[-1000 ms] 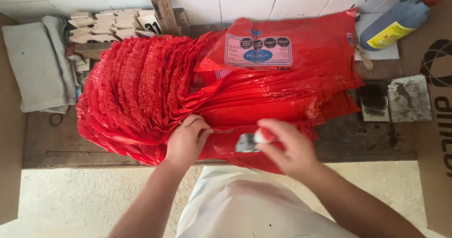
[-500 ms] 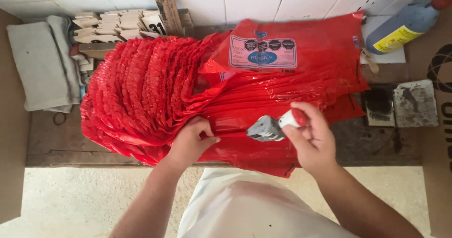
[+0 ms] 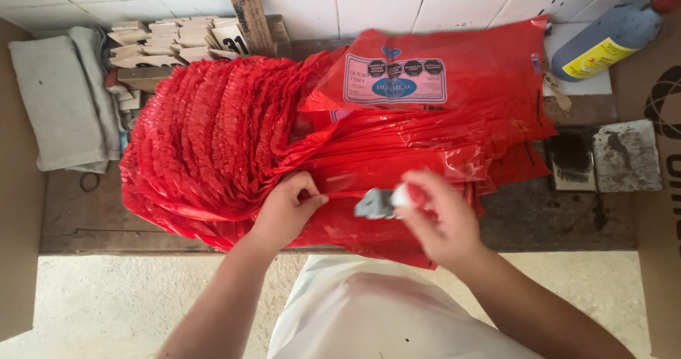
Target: Manually stamping a stack of red plastic bags one by one using a hand stamp and ink.
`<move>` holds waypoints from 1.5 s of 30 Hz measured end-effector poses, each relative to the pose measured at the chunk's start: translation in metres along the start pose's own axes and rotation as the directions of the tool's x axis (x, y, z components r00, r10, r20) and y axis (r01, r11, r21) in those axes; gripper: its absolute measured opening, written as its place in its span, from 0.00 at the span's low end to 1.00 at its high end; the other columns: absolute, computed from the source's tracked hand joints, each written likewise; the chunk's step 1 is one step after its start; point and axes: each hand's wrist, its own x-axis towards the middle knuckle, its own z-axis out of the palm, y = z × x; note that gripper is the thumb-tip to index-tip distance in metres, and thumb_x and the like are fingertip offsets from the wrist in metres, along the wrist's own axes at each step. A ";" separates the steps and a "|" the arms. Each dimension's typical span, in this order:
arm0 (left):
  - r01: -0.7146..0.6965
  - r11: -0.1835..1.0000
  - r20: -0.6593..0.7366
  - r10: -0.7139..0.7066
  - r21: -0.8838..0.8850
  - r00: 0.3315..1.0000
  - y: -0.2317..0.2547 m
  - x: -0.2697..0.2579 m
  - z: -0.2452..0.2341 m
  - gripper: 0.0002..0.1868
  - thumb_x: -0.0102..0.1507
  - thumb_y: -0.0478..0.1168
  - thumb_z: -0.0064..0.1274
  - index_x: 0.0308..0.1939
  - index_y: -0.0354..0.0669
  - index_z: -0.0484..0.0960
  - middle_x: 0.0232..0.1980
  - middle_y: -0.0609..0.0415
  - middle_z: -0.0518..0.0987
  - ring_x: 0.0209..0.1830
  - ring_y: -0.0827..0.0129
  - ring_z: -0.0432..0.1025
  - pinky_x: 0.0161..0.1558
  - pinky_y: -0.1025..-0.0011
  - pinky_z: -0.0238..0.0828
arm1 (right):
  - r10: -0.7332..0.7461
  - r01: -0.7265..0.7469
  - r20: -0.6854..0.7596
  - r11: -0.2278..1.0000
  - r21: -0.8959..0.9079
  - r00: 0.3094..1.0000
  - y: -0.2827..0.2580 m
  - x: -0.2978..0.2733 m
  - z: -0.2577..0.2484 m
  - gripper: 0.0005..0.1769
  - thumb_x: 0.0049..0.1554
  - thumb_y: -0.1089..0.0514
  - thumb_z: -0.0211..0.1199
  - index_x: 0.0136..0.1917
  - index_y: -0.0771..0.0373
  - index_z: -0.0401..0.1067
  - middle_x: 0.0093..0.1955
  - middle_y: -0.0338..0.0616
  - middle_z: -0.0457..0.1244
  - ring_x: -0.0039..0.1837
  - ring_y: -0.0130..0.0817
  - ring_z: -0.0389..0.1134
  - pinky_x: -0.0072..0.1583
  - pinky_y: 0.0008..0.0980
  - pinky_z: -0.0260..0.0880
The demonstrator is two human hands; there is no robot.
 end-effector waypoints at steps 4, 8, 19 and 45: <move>-0.028 0.987 -0.072 0.040 0.159 0.997 0.012 0.001 -0.001 0.07 0.61 0.43 0.64 0.37 0.50 0.81 0.37 0.51 0.78 0.42 0.59 0.77 0.43 0.66 0.73 | -0.303 0.336 0.159 0.905 -0.262 0.939 0.015 0.000 0.046 0.22 0.57 0.47 0.69 0.63 0.54 0.76 0.52 0.42 0.69 0.55 0.44 0.73 0.55 0.40 0.75; -0.092 0.923 -0.114 0.144 0.374 0.983 0.013 -0.004 0.003 0.07 0.62 0.46 0.62 0.40 0.55 0.80 0.41 0.58 0.77 0.40 0.62 0.79 0.40 0.67 0.77 | -0.454 0.474 0.155 0.771 -0.426 0.878 0.038 0.001 0.076 0.22 0.63 0.46 0.61 0.69 0.47 0.72 0.51 0.39 0.67 0.54 0.40 0.72 0.49 0.37 0.75; 0.074 0.732 -0.157 0.047 0.678 0.986 -0.008 -0.021 0.013 0.11 0.70 0.62 0.42 0.48 0.68 0.69 0.27 0.56 0.82 0.32 0.56 0.82 0.38 0.55 0.80 | 0.206 -0.189 -0.061 0.958 0.215 0.977 0.014 0.045 -0.026 0.28 0.56 0.65 0.69 0.69 0.60 0.70 0.56 0.42 0.66 0.54 0.27 0.69 0.57 0.27 0.75; -0.073 0.665 -0.088 0.205 0.743 0.975 -0.020 -0.021 0.006 0.09 0.67 0.53 0.50 0.46 0.63 0.81 0.22 0.55 0.81 0.20 0.48 0.74 0.22 0.49 0.66 | 0.467 -0.627 -0.442 0.696 -0.351 0.766 0.042 0.050 -0.219 0.25 0.68 0.61 0.52 0.77 0.52 0.59 0.73 0.56 0.59 0.69 0.53 0.61 0.64 0.55 0.62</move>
